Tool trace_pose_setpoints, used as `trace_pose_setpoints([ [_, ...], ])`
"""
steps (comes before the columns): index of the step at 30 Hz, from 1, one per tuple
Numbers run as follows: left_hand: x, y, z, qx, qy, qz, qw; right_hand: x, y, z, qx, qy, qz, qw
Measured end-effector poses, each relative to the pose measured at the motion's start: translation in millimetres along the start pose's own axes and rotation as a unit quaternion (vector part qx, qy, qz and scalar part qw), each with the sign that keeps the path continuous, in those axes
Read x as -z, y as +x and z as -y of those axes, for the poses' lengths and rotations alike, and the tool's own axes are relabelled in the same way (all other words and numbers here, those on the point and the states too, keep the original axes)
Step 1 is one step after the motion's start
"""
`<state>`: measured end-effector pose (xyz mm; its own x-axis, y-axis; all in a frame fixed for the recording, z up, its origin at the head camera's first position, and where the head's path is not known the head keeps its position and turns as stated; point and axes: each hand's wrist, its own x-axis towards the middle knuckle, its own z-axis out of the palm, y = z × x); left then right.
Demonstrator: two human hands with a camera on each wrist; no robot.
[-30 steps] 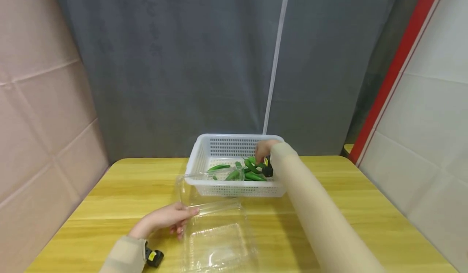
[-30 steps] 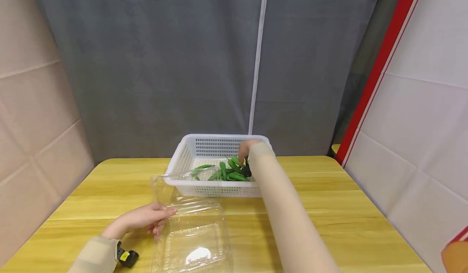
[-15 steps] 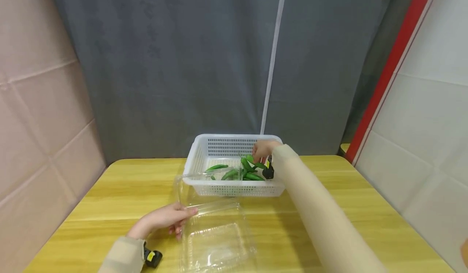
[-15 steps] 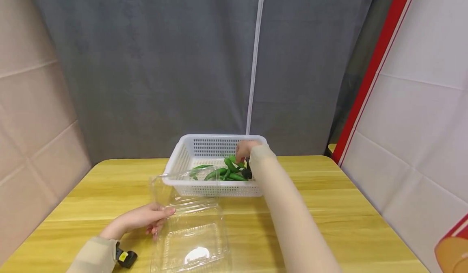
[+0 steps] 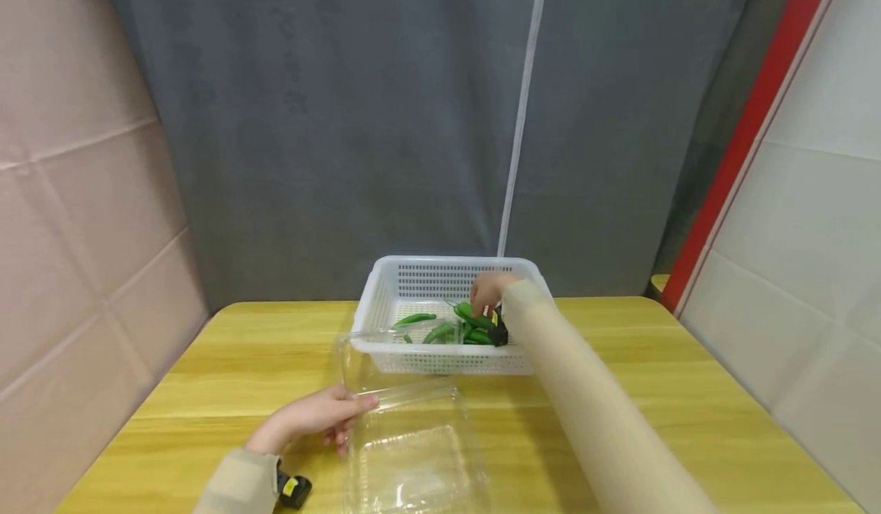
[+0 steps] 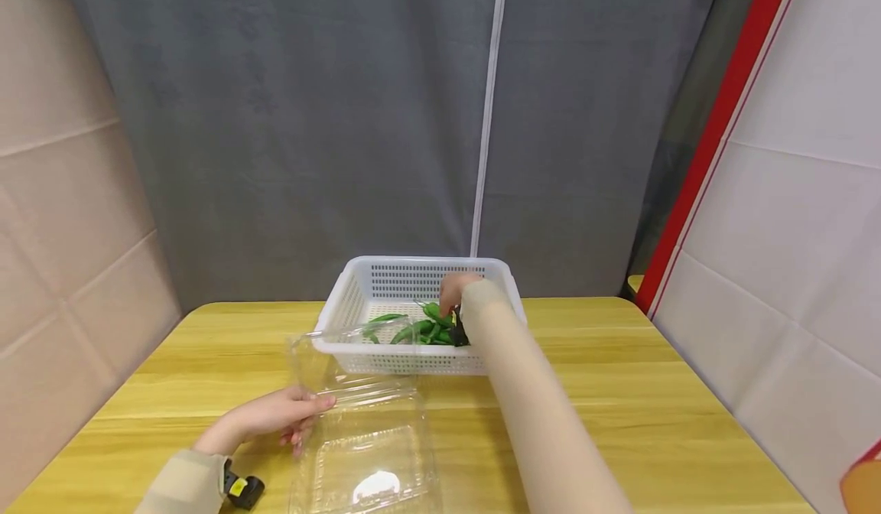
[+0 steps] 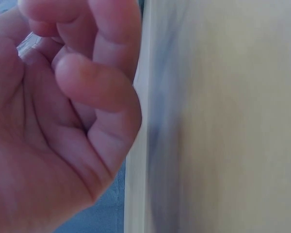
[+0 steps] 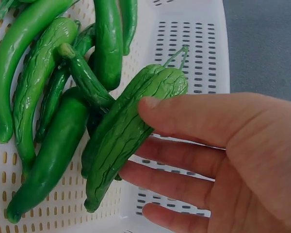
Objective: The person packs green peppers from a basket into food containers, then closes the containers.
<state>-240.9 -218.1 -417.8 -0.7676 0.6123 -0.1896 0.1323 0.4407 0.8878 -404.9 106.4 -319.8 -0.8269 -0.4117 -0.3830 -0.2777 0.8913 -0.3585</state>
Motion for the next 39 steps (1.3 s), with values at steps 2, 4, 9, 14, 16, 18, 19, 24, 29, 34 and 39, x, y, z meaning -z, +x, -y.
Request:
trace_pose_setpoints([
  [2,-0.5,-0.5,-0.5,0.001,-0.002,0.002,1.0000,-1.7,1.9,-0.8,-0.005,-0.006,0.000,1.0000],
  [4,-1.0,-0.9,-0.8,0.003,-0.004,0.003,1.0000,-3.1,3.8,-2.1,-0.005,-0.006,0.001,1.0000],
  [9,-0.2,-2.0,-1.3,0.003,-0.006,0.002,1.0000,-4.0,8.5,-3.0,-0.003,-0.002,0.004,1.0000],
  [14,0.7,-3.4,0.3,-0.003,0.003,0.001,1.0000,-3.9,13.0,0.1,-0.017,-0.030,-0.001,0.9994],
  [16,0.4,-4.3,1.5,-0.007,0.003,0.004,1.0000,-4.5,16.0,1.7,-0.020,-0.045,0.004,0.9988],
  [18,-0.1,-5.3,2.7,-0.008,0.002,0.005,1.0000,-5.3,19.0,2.8,-0.024,-0.048,0.012,0.9985],
  [19,-0.4,-5.6,3.1,-0.009,0.000,0.006,0.9999,-5.9,20.8,2.8,-0.029,-0.045,0.017,0.9984],
  [24,-0.9,-4.9,0.8,-0.004,0.000,0.002,1.0000,-6.2,22.9,2.8,-0.040,-0.050,0.011,0.9979],
  [29,0.4,-3.9,-2.2,0.000,0.010,-0.001,0.9999,-6.3,22.6,4.3,-0.040,-0.045,-0.001,0.9982],
  [34,-0.2,-4.1,-1.6,-0.001,0.009,0.000,1.0000,-9.0,22.1,7.4,-0.038,-0.049,0.004,0.9981],
  [39,0.4,-3.5,-0.5,-0.003,0.005,0.001,1.0000,-9.2,19.5,11.9,-0.036,-0.072,0.015,0.9967],
])
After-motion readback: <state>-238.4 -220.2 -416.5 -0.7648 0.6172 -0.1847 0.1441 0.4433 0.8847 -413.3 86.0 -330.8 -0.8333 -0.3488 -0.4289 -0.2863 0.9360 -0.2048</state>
